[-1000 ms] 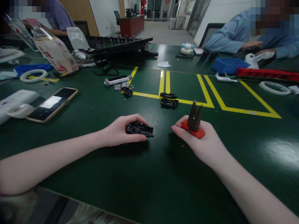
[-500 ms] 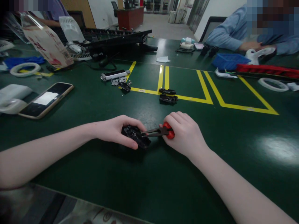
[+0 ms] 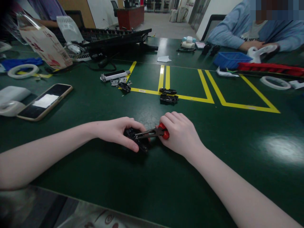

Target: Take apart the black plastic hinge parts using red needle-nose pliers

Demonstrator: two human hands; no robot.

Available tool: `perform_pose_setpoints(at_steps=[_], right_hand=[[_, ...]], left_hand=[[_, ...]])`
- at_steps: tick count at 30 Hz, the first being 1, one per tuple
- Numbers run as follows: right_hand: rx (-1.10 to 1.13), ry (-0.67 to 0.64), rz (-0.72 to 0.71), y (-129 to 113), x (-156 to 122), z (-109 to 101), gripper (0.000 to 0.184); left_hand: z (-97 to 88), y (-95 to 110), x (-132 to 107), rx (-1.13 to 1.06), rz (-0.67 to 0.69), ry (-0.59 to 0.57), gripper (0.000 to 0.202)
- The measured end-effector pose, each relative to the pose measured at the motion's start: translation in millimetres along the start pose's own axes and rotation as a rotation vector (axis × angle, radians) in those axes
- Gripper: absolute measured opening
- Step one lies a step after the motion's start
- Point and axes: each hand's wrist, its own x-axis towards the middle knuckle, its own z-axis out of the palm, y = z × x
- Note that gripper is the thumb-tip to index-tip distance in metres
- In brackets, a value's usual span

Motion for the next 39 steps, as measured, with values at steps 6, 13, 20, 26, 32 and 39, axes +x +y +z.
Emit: perform_pose_setpoints(at_steps=[6,13,20,26,32,39], right_hand=[[0.025,-0.024,0.013,-0.6,0.3,-0.8,0.007],[0.049,-0.055,0.034,-1.3,1.8,1.2,0.01],[0.076,-0.067,0.045,-0.4,1.4,0.9,0.012],[0.071,-0.067,0.067,0.9,0.3,0.4,0.011],[0.059,-0.087,0.066,0.5,1.5,-2.1,0.009],[0.022,-0.126,0.047,2.6,1.8,-5.4,0.009]], left_hand=[[1.1,1.1,1.2,-0.01,0.005,0.015,0.041],[2.8,-0.7,2.2,-0.044,0.016,0.023,0.041],[3.2,-1.2,2.3,-0.122,0.005,0.02,0.039],[6.7,-3.2,2.6,-0.163,0.021,0.055,0.04],[9.9,-4.0,2.7,-0.151,0.023,0.088,0.041],[12.8,-4.7,2.9,0.035,0.036,0.13,0.046]])
